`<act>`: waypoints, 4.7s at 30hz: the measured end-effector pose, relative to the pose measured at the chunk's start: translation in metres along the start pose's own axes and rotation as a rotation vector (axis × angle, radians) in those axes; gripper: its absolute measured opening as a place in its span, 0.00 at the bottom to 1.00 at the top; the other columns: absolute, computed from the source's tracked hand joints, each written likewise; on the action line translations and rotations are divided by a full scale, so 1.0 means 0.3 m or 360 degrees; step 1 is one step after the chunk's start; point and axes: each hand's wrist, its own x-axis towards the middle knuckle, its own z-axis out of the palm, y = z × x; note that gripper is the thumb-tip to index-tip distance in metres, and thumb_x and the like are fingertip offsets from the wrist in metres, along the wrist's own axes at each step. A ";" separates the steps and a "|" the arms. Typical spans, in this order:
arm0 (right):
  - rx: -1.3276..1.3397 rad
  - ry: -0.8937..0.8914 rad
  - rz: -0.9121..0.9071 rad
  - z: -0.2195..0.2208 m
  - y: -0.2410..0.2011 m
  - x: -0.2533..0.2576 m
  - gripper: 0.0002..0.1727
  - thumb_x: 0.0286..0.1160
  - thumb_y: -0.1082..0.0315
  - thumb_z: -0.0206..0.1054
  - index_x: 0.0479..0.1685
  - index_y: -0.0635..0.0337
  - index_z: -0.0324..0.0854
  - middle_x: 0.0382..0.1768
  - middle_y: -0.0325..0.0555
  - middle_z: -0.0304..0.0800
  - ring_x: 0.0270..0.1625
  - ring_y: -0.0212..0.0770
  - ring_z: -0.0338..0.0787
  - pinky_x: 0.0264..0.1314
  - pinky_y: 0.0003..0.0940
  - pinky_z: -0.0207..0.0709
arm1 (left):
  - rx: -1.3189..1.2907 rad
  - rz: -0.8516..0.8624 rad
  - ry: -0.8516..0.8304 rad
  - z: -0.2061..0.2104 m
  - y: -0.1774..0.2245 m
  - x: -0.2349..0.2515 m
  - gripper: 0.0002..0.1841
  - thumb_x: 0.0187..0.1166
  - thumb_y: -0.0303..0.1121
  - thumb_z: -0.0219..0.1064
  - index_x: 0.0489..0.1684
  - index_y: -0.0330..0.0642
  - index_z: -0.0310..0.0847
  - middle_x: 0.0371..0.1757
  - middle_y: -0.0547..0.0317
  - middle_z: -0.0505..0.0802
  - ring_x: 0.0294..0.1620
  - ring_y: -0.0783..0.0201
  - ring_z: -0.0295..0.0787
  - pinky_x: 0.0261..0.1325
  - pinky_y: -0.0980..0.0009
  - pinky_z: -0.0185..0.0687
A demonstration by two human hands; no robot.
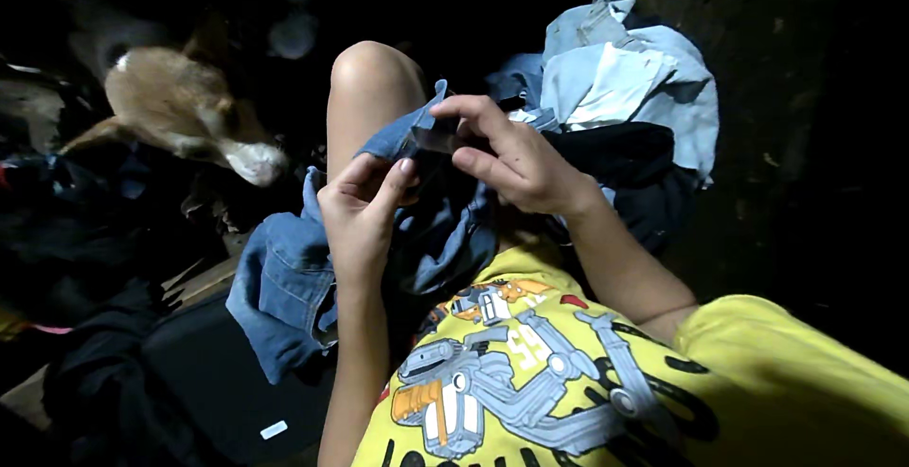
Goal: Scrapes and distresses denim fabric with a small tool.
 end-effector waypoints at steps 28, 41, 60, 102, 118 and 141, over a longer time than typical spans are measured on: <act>-0.0014 -0.0142 -0.0130 0.025 0.045 -0.010 0.24 0.88 0.60 0.56 0.81 0.50 0.78 0.41 0.45 0.91 0.37 0.41 0.89 0.36 0.44 0.81 | 0.0185 0.0056 -0.0069 -0.012 -0.012 -0.001 0.04 0.76 0.21 0.69 0.39 0.41 0.84 0.30 0.77 0.92 0.30 0.83 0.88 0.39 0.82 0.88; 0.0598 0.0583 0.0230 -0.053 0.131 -0.021 0.24 0.89 0.70 0.49 0.81 0.68 0.68 0.47 0.32 0.83 0.31 0.15 0.72 0.32 0.14 0.67 | 0.0196 -0.0047 0.0003 -0.009 -0.005 -0.004 0.07 0.75 0.22 0.67 0.31 0.47 0.82 0.24 0.79 0.88 0.23 0.84 0.84 0.31 0.85 0.84; -0.0385 0.0648 -0.0098 0.113 0.165 -0.009 0.16 0.80 0.65 0.67 0.63 0.54 0.92 0.32 0.54 0.88 0.28 0.47 0.86 0.27 0.42 0.79 | 0.0136 -0.0126 0.0058 -0.006 0.005 -0.011 0.12 0.70 0.17 0.65 0.25 0.49 0.82 0.21 0.79 0.89 0.21 0.83 0.83 0.29 0.85 0.83; 0.1009 -0.0082 0.0386 0.035 -0.030 -0.018 0.23 0.88 0.66 0.53 0.78 0.64 0.70 0.27 0.35 0.77 0.22 0.22 0.71 0.25 0.16 0.66 | -0.0301 -0.0079 0.0355 0.061 0.008 0.024 0.10 0.80 0.18 0.62 0.39 0.49 0.74 0.35 0.72 0.94 0.38 0.74 0.96 0.43 0.74 0.95; 0.0965 -0.0059 0.0160 0.114 -0.004 -0.010 0.27 0.87 0.72 0.56 0.84 0.71 0.66 0.75 0.53 0.80 0.72 0.32 0.83 0.75 0.26 0.76 | -0.0263 0.0010 0.0240 0.054 -0.018 -0.002 0.10 0.79 0.18 0.64 0.39 0.48 0.74 0.34 0.76 0.91 0.38 0.77 0.93 0.50 0.74 0.93; -0.0497 0.0652 0.0277 0.175 0.130 0.041 0.18 0.86 0.60 0.61 0.69 0.43 0.89 0.33 0.50 0.86 0.30 0.46 0.84 0.31 0.43 0.76 | 0.0200 0.0040 0.0170 0.060 -0.036 0.014 0.03 0.82 0.21 0.63 0.45 0.33 0.73 0.38 0.64 0.91 0.40 0.77 0.94 0.50 0.77 0.92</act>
